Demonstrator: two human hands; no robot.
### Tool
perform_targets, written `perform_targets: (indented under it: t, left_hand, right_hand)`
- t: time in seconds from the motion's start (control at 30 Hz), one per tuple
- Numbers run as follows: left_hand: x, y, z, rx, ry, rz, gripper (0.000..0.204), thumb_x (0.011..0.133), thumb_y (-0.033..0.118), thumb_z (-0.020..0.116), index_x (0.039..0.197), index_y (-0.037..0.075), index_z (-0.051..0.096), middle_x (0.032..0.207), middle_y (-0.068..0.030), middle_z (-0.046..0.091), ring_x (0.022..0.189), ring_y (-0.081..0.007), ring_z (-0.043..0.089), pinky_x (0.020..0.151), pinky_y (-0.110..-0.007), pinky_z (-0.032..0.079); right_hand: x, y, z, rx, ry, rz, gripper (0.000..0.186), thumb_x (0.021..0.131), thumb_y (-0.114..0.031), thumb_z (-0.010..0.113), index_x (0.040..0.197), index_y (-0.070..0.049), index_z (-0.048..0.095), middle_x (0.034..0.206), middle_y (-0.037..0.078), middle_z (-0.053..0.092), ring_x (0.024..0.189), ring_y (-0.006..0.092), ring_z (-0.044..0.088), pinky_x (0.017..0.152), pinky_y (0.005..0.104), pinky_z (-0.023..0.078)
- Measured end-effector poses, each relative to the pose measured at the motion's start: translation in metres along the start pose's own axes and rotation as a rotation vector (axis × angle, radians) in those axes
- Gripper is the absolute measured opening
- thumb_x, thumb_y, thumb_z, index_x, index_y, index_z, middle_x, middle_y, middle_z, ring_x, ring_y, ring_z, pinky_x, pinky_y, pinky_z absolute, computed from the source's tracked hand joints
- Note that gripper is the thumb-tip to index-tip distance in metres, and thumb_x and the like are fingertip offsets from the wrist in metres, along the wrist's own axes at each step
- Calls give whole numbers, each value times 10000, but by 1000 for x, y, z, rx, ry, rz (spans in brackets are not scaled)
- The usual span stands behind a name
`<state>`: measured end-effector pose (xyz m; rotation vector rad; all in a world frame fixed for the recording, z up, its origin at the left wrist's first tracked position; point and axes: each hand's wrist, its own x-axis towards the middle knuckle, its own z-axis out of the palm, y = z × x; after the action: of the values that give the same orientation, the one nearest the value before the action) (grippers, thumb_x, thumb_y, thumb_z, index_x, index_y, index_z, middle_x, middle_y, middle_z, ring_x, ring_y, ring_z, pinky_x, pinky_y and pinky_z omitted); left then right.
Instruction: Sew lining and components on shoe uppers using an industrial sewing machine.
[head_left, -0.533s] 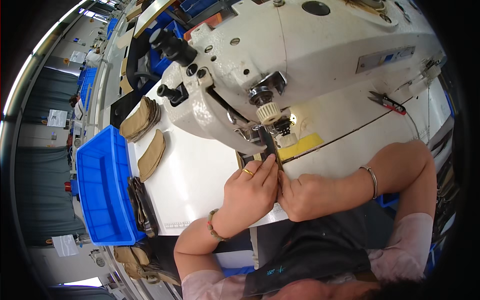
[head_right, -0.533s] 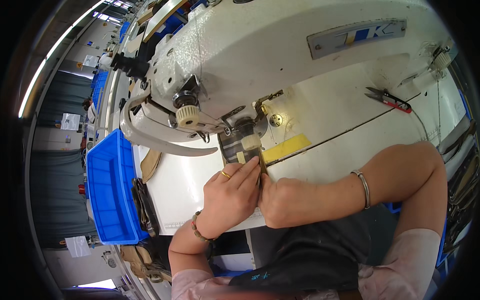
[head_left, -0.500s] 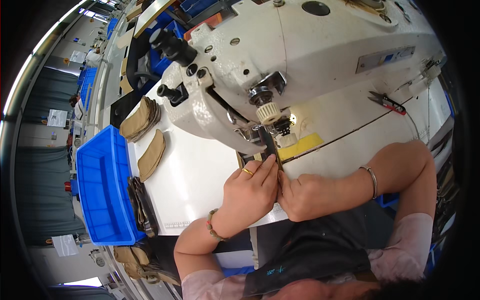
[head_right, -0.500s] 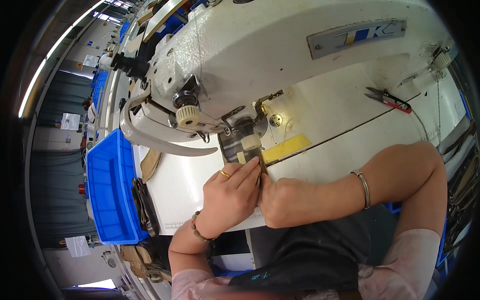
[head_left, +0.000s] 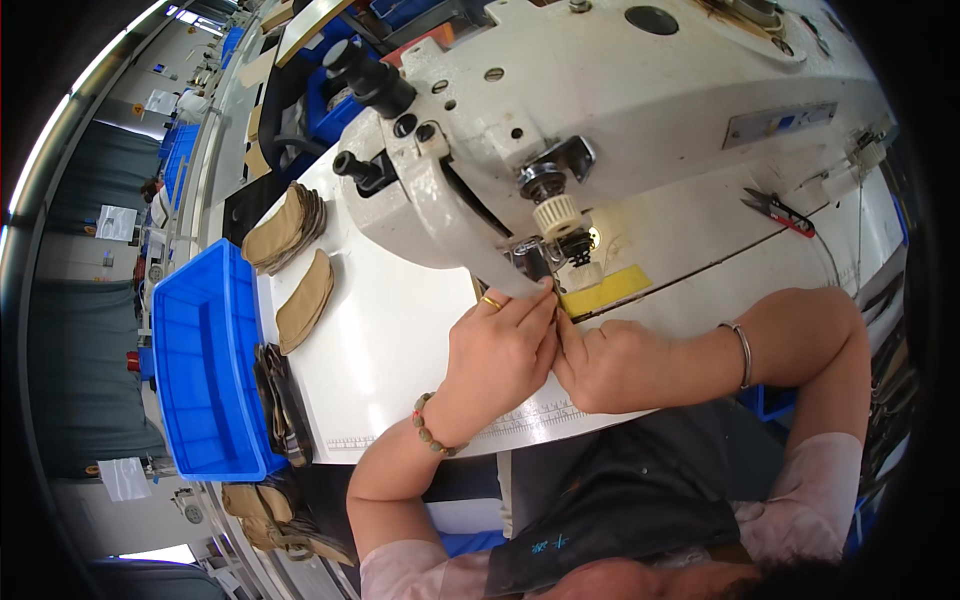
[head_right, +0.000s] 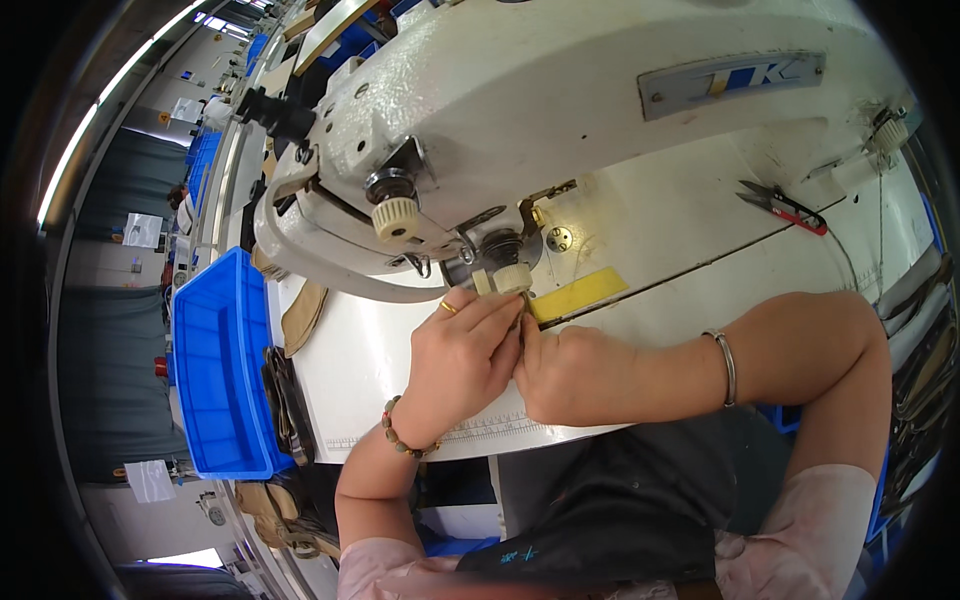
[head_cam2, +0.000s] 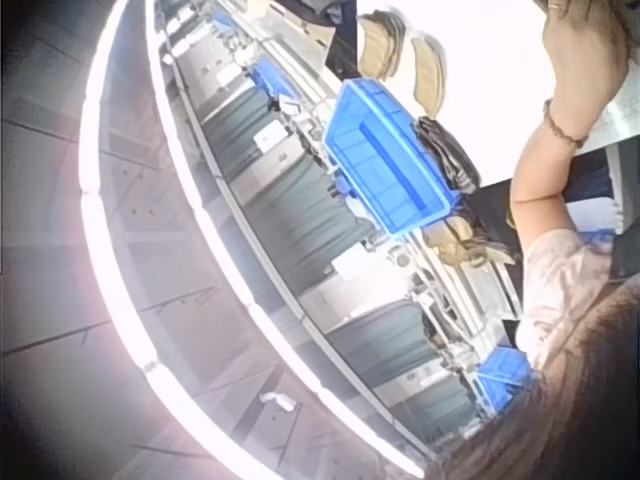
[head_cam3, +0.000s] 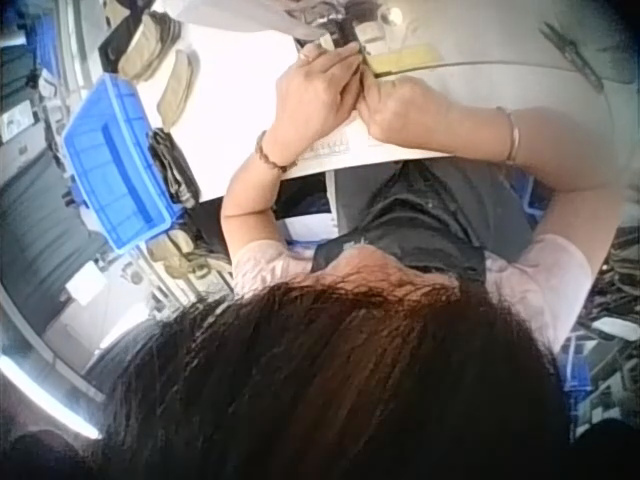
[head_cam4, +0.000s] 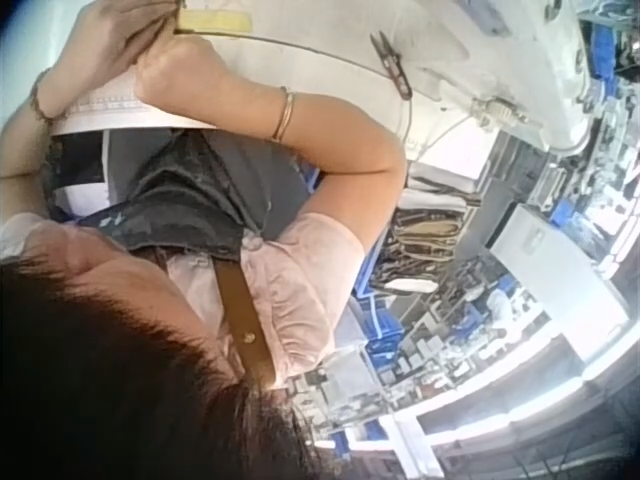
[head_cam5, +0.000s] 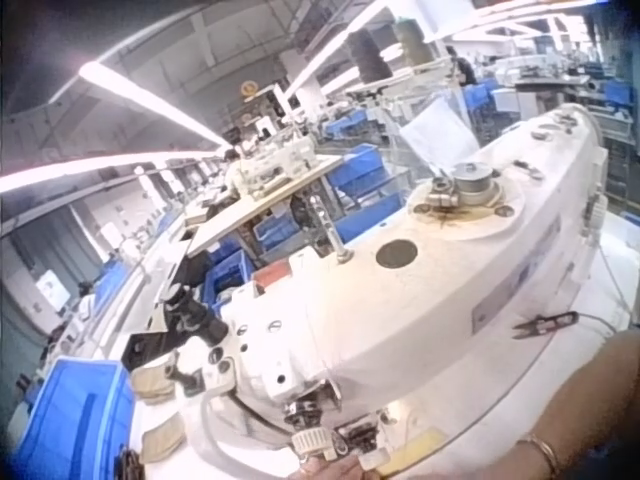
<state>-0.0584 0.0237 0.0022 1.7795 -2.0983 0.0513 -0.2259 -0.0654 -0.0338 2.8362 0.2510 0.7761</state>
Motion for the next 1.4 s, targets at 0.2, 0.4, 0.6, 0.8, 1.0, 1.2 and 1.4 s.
perform_targets:
  t: [0.2, 0.4, 0.6, 0.8, 1.0, 1.2, 1.4]
  left_hand:
    - [2, -15, -2, -52, -30, -20, 348, 742, 83, 753, 1084, 30, 715, 1072, -95, 717, 952, -297, 678, 788, -367, 544]
    - [-2, -14, -39, -64, -297, 20, 547, 729, 129, 789, 1250, 52, 641, 1240, -99, 655, 1225, -305, 579, 1014, -447, 445]
    - [-3, -23, -21, -63, -156, 144, 417, 745, 118, 770, 1148, 61, 681, 1198, -50, 695, 1047, -255, 634, 889, -374, 507]
    - [-3, -22, -10, -30, -90, 213, 343, 722, 95, 765, 1054, 49, 693, 1163, -36, 721, 934, -212, 637, 811, -346, 525]
    - [1, -19, -13, -40, -100, 220, 338, 710, 96, 770, 1035, 47, 693, 1142, -34, 728, 922, -209, 640, 819, -342, 530]
    - [6, -32, -8, -60, -89, 168, 307, 744, 85, 760, 1043, 61, 697, 1094, -46, 726, 949, -233, 648, 903, -406, 514]
    - [8, -44, 1, -11, -26, 94, 326, 816, 108, 735, 1138, 94, 686, 1112, -36, 718, 1056, -246, 629, 777, -413, 430]
  right_hand:
    - [2, 11, 6, -24, 5, 18, 242, 719, -139, 626, 805, 76, 697, 890, 347, 701, 507, 170, 635, 406, 262, 464]
    - [2, 14, 0, 65, 8, 56, 239, 724, -136, 637, 798, 85, 686, 903, 371, 686, 561, 202, 684, 434, 278, 503]
    - [2, 13, -3, 92, -5, 33, 219, 721, -137, 640, 746, 80, 655, 864, 383, 673, 567, 221, 680, 427, 277, 498]
    - [-4, 0, -3, 93, 11, 29, 199, 671, -141, 652, 706, 54, 642, 728, 259, 662, 534, 165, 603, 389, 269, 444]
    - [-3, -1, -2, 91, 32, 22, 177, 628, -150, 653, 663, 22, 633, 616, 127, 579, 474, 126, 500, 362, 268, 369]
    - [-1, 12, 4, 4, -1, 36, 250, 758, -143, 649, 908, 48, 709, 818, 179, 699, 522, 141, 601, 429, 273, 450]
    - [4, 23, 14, 104, 29, 104, 312, 708, -120, 652, 930, 97, 685, 714, 129, 623, 485, 159, 594, 391, 301, 461]
